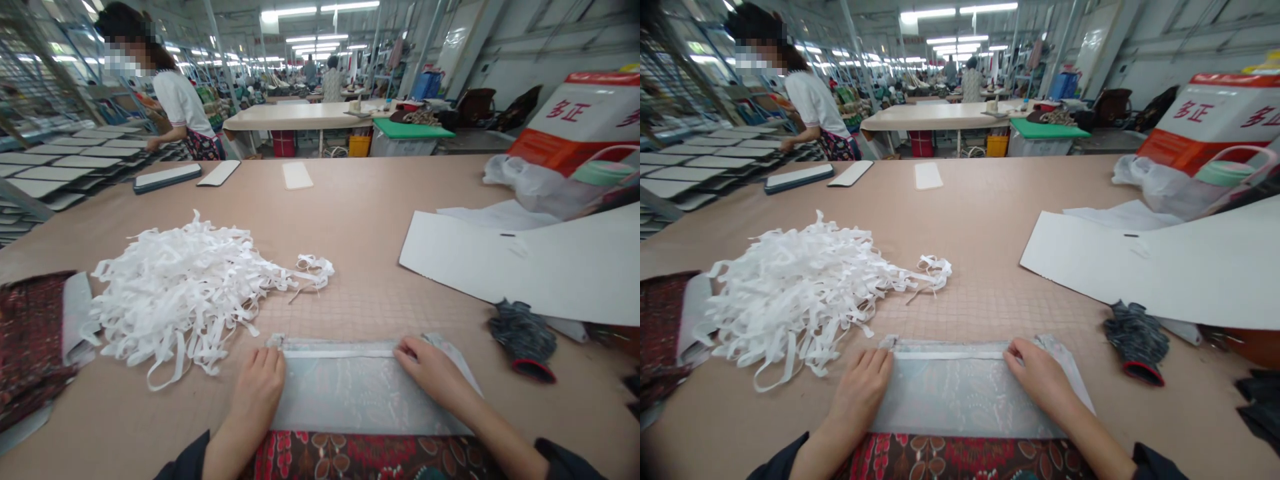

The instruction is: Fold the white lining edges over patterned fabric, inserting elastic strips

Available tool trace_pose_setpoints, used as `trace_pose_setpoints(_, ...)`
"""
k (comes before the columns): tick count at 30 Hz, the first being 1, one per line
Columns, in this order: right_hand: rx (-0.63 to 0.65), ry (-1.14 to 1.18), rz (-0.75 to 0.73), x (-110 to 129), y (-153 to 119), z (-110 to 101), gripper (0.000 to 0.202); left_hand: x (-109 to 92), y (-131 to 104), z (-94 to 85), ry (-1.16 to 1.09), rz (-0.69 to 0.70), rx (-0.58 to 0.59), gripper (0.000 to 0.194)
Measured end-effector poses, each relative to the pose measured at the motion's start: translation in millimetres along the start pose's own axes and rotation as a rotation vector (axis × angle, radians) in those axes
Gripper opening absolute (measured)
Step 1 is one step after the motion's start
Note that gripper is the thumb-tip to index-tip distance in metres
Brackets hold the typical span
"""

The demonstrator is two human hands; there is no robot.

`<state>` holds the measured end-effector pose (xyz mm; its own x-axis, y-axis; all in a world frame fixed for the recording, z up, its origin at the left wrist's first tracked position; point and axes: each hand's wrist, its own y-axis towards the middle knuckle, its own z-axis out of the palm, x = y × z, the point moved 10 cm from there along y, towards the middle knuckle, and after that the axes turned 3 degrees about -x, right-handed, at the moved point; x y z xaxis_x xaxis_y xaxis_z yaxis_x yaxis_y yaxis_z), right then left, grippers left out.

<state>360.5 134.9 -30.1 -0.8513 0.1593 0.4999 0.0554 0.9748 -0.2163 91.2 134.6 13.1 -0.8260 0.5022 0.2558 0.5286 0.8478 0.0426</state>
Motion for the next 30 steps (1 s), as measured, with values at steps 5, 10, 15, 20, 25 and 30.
trace_pose_setpoints(5,-0.006,-0.063,0.034,0,2,0,0.017,-21,-4,0.5,0.139,0.101,0.052,0.061)
trace_pose_setpoints(10,-0.011,-0.081,0.025,1,4,0,0.015,-30,4,-0.8,0.179,0.127,0.152,0.064)
trace_pose_setpoints(15,0.003,-0.067,0.045,1,6,-4,0.013,-43,18,1.9,0.028,0.205,0.171,0.053)
trace_pose_setpoints(20,0.022,-0.048,0.045,3,7,-7,0.013,-63,27,7.6,-0.024,0.269,0.284,0.044)
trace_pose_setpoints(25,0.007,-0.151,0.052,3,8,-6,0.015,-71,34,-0.2,-0.015,0.235,0.214,0.066)
trace_pose_setpoints(30,-0.006,-0.173,0.062,3,7,-6,0.015,-76,42,-0.1,-0.012,0.209,0.172,0.062)
